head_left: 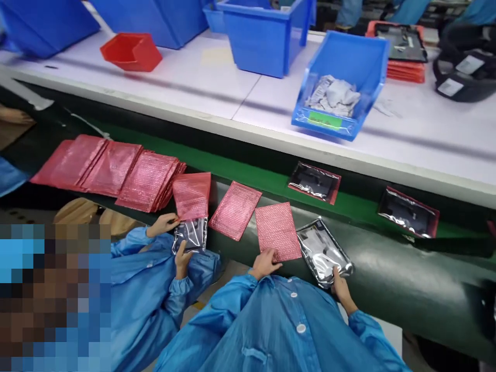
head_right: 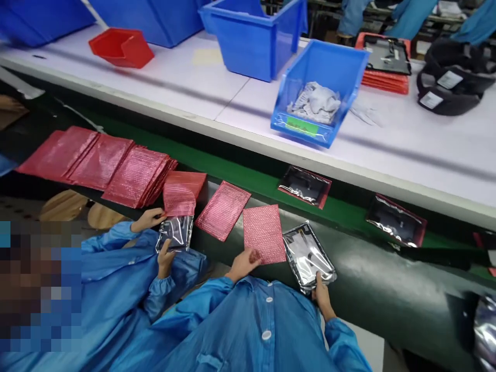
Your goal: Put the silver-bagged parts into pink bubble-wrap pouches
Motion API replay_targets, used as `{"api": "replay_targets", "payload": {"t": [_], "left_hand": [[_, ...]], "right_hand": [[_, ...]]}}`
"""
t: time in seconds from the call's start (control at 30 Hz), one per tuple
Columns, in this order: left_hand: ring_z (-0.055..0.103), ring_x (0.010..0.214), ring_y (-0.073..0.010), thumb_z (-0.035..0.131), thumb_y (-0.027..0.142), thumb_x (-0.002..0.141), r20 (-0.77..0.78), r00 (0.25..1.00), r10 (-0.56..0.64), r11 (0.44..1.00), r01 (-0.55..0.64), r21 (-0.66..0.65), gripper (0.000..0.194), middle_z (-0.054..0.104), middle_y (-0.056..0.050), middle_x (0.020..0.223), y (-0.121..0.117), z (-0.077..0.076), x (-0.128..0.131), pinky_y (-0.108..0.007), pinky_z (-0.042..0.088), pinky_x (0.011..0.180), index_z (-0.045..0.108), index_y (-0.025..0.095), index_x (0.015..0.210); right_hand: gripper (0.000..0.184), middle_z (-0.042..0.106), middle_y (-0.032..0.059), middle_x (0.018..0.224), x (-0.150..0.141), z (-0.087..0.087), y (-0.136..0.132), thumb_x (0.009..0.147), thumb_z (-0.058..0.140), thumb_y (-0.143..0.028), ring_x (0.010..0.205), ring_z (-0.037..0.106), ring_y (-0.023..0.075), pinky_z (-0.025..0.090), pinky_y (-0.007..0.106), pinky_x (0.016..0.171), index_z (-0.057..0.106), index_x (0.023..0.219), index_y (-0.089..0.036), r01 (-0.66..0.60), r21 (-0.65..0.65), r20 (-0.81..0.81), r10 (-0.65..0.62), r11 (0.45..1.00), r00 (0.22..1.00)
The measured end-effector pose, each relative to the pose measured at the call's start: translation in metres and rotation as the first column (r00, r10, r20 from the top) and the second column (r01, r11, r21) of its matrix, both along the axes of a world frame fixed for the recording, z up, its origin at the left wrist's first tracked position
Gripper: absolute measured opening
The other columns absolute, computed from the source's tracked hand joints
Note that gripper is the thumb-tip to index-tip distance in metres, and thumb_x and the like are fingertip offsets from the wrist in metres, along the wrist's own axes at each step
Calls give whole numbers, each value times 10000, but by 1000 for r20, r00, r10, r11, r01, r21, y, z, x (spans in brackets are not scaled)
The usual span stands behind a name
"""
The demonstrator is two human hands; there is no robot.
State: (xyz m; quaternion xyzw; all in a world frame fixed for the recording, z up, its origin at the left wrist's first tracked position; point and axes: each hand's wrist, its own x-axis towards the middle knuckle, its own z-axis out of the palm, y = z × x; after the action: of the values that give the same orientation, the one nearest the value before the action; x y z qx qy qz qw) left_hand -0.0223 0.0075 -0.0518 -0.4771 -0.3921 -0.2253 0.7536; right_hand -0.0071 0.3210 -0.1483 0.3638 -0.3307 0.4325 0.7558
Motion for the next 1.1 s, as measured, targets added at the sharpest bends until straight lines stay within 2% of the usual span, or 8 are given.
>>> {"api": "replay_targets", "payload": {"t": [0.13, 0.27, 0.4, 0.53, 0.67, 0.77, 0.93, 1.1], "left_hand": [[642, 1275, -322, 819, 257, 782, -60, 924, 377, 921, -381, -81, 399, 694, -122, 1280, 27, 8, 10, -401, 506, 1070, 634, 242, 1135], [667, 1239, -283, 573, 239, 981, -77, 855, 513, 854, -518, -59, 242, 697, -140, 1295, 28, 20, 19, -386, 511, 1048, 630, 223, 1216], [680, 1214, -244, 442, 235, 1044, -71, 849, 523, 851, -525, -10, 276, 724, -124, 1265, 30, 24, 20, -333, 502, 1029, 660, 217, 1212], [675, 1213, -249, 373, 258, 1065, -48, 874, 484, 874, -480, 73, 345, 712, -150, 1286, 40, 30, 21, -337, 493, 1010, 636, 199, 1280], [666, 1198, -270, 435, 354, 1056, -37, 893, 448, 886, -439, 147, 351, 714, -157, 1267, 46, 39, 32, -361, 468, 1012, 603, 202, 1323], [655, 1164, -269, 535, 435, 1014, -28, 896, 444, 883, -432, 182, 355, 747, -101, 1183, 49, 45, 46, -385, 440, 1023, 579, 288, 1334], [632, 1152, -257, 578, 474, 987, -33, 872, 488, 860, -474, 190, 354, 764, -56, 1118, 54, 48, 62, -403, 408, 1034, 531, 372, 1324], [639, 1186, -279, 571, 386, 994, -51, 826, 561, 822, -549, 151, 360, 744, -106, 1182, 58, 39, 62, -426, 420, 1036, 508, 306, 1339]], "right_hand": [[590, 548, 86, 481, 9, 0, 15, 755, 561, -837, 706, 662, 343, 481, 408, 652, 463, 516, -307, 6, -195, -108, -28, 981, 994], [493, 678, 143, 694, 20, 4, 30, 765, 531, -747, 1043, 674, 424, 511, 441, 828, 570, 651, -269, -76, -310, -209, 10, 948, 978], [474, 725, 120, 844, 18, 2, 46, 746, 551, -688, 1038, 678, 368, 528, 406, 845, 632, 795, -224, -219, -332, -291, 121, 917, 949], [474, 699, 69, 752, 9, -11, 67, 683, 646, -683, 837, 691, 292, 550, 363, 713, 632, 776, -218, -345, -281, -330, 248, 895, 911], [510, 658, 46, 636, 4, -35, 86, 607, 757, -693, 662, 675, 264, 556, 359, 582, 627, 752, -221, -400, -157, -319, 337, 903, 886], [519, 673, 68, 628, 1, -45, 90, 607, 817, -671, 602, 670, 260, 552, 356, 536, 665, 761, -199, -373, -50, -272, 346, 927, 898], [491, 734, 119, 715, 2, -24, 74, 690, 821, -645, 692, 713, 291, 579, 377, 654, 715, 765, -171, -230, 112, -189, 248, 967, 950], [472, 738, 92, 743, 16, 9, 55, 715, 789, -633, 753, 683, 279, 535, 348, 711, 721, 754, -168, -77, 89, -196, 94, 993, 976]]}}
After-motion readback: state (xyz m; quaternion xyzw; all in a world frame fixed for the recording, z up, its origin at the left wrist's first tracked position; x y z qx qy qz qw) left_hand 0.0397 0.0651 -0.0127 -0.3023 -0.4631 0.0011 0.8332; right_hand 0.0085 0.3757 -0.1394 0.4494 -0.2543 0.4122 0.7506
